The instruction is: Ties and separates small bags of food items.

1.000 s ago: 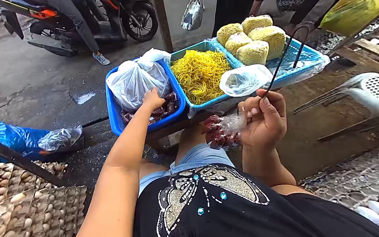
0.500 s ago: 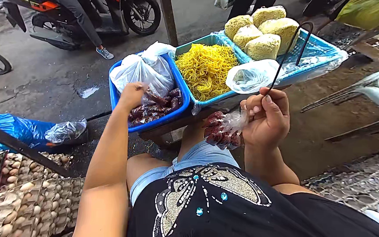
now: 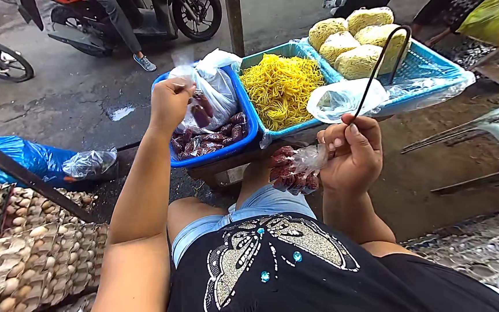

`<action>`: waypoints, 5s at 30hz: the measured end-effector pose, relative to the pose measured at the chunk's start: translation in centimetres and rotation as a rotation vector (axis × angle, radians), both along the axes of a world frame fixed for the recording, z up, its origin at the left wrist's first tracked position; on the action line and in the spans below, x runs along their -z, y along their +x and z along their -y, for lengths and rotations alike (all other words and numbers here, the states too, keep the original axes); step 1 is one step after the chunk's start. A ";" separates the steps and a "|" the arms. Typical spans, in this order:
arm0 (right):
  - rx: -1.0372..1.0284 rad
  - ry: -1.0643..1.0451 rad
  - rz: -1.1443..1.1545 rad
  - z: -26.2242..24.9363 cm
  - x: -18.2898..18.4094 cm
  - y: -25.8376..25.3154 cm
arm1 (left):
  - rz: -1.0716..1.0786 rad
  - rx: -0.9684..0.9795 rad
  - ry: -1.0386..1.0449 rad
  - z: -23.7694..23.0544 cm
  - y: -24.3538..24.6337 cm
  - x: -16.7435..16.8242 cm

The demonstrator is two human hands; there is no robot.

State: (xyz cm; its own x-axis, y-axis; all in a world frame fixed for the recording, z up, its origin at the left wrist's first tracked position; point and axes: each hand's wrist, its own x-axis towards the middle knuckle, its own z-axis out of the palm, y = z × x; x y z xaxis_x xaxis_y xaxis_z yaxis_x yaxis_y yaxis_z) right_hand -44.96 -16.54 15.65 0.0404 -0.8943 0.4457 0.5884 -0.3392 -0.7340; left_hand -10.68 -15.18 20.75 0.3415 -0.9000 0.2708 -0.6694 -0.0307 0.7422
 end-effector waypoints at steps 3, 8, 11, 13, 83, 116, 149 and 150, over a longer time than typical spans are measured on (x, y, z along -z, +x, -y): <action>0.004 0.013 -0.003 -0.2 -0.1 -0.1 | 0.109 0.219 0.149 0.3 -1.3 1.5; 0.025 0.019 -0.007 -0.1 -0.1 -0.6 | -0.028 0.183 0.487 0.3 -1.9 5.3; 0.026 0.017 -0.006 0.0 0.1 -0.6 | -0.024 -0.027 0.160 -0.3 -0.6 6.9; 0.017 0.020 -0.002 0.1 0.1 -0.4 | 0.034 -0.136 0.047 -0.2 0.3 7.3; -0.298 -0.124 -0.112 -2.2 -0.7 3.8 | -0.327 -0.270 -0.110 -12.3 3.7 8.5; -0.558 -0.148 -0.283 -5.4 1.1 7.0 | -0.042 -0.153 -0.388 -15.9 -2.4 3.3; -0.556 0.372 -0.307 -5.5 0.8 7.6 | 0.474 0.517 -0.396 -13.5 -13.7 7.8; -0.565 0.395 -0.291 -5.5 0.7 7.7 | 0.468 0.544 -0.396 -13.5 -14.0 7.8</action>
State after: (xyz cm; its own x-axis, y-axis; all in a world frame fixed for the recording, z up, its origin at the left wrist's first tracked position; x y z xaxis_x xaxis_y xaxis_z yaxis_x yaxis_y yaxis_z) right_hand -37.31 -10.99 14.94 0.6084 -0.7937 -0.0034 0.3581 0.2783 -0.8912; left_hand -24.64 -1.70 12.91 -0.3422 -0.7154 0.6093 -0.7583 0.5931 0.2705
